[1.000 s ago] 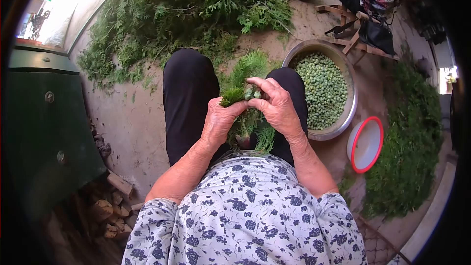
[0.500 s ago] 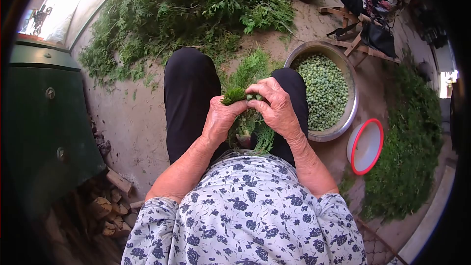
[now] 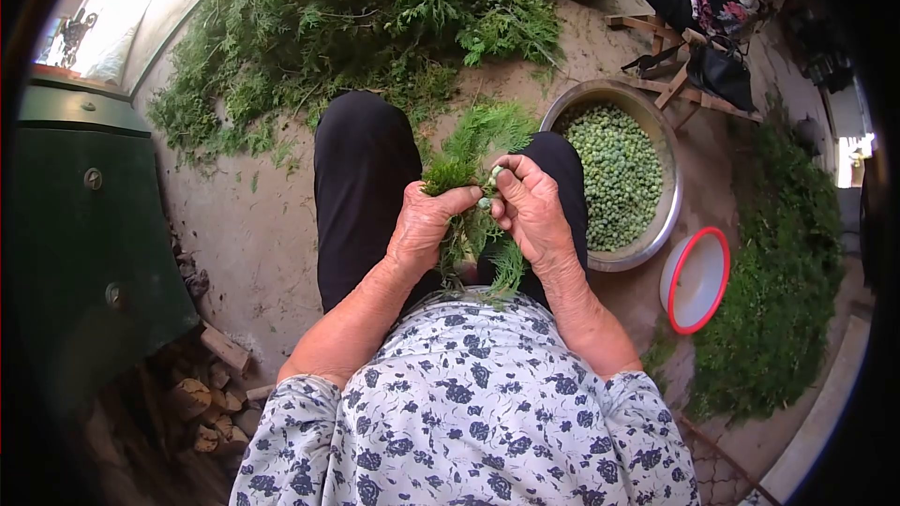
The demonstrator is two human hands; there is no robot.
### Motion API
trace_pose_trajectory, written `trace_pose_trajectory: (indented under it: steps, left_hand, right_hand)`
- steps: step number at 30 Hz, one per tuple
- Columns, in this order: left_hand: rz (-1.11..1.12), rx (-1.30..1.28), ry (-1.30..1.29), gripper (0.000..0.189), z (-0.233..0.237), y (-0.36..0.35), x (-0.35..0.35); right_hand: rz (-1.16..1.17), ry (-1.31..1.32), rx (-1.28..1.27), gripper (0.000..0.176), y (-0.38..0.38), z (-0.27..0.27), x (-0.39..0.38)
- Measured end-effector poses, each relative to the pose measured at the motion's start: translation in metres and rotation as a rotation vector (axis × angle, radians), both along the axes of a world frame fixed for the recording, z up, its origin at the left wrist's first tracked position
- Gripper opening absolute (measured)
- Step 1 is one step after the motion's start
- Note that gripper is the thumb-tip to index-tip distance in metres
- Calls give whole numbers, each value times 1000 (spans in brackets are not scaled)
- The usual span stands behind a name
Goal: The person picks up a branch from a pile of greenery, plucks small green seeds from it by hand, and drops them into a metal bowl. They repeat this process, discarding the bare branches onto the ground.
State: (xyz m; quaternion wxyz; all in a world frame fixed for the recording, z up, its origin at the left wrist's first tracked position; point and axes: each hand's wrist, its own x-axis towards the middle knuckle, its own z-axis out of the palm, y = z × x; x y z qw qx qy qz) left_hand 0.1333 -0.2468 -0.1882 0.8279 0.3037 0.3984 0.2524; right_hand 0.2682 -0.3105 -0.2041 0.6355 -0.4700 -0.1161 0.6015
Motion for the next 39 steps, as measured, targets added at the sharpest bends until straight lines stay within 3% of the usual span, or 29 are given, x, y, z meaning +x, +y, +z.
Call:
trace_pose_trajectory:
  steps: [7,9,13,15,16,18,20,21,24,26,28,30,31,36,38,39]
  left_hand:
    - [-16,13,62,20,-2,1,1]
    - [-16,13,53,20,-5,1,2]
    - [-8,32,49,20,-4,2,4]
    - [35,45,34,20,-9,1,6]
    - [35,46,33,20,-10,1,6]
    - [2,93,47,20,-12,1,6]
    - [22,79,69,20,-5,-4,4]
    - [42,63,96,21,0,-5,2]
    - [28,-36,69,16,6,1,-8]
    - [59,-16,58,14,4,1,-5]
    - [49,-5,62,15,-10,3,-7]
    - [55,-19,60,16,-9,3,-6]
    - [57,-34,59,16,-9,3,-6]
    - [41,-53,75,17,-6,1,-4]
    - [38,-40,93,17,-6,1,-2]
    - [24,-51,117,17,-7,1,-1]
  right_hand:
    - [-71,43,-58,17,4,-1,-4]
    - [-72,-454,-57,13,7,3,-9]
    - [-108,-738,-51,10,9,5,-13]
    - [-172,-1238,36,12,11,-6,-14]
    - [-173,-1239,38,12,12,-8,-13]
    - [-315,-1492,183,13,14,-11,-11]
    - [-348,-1046,-137,14,15,-2,11]
    - [-464,-892,-144,15,14,-7,32]
    - [-591,-930,-83,15,1,1,73]
    - [-620,-1097,-209,20,-15,-3,99]
    - [-588,-1583,-340,25,-40,-37,143]
    - [-516,-1585,-509,32,-59,-47,160]
    - [-423,-1748,-629,31,-71,-62,174]
    - [-403,-1744,-737,26,-81,-63,178]
    - [-399,-1600,-434,25,-59,-28,144]
    - [-376,-1305,-303,23,-45,-11,121]
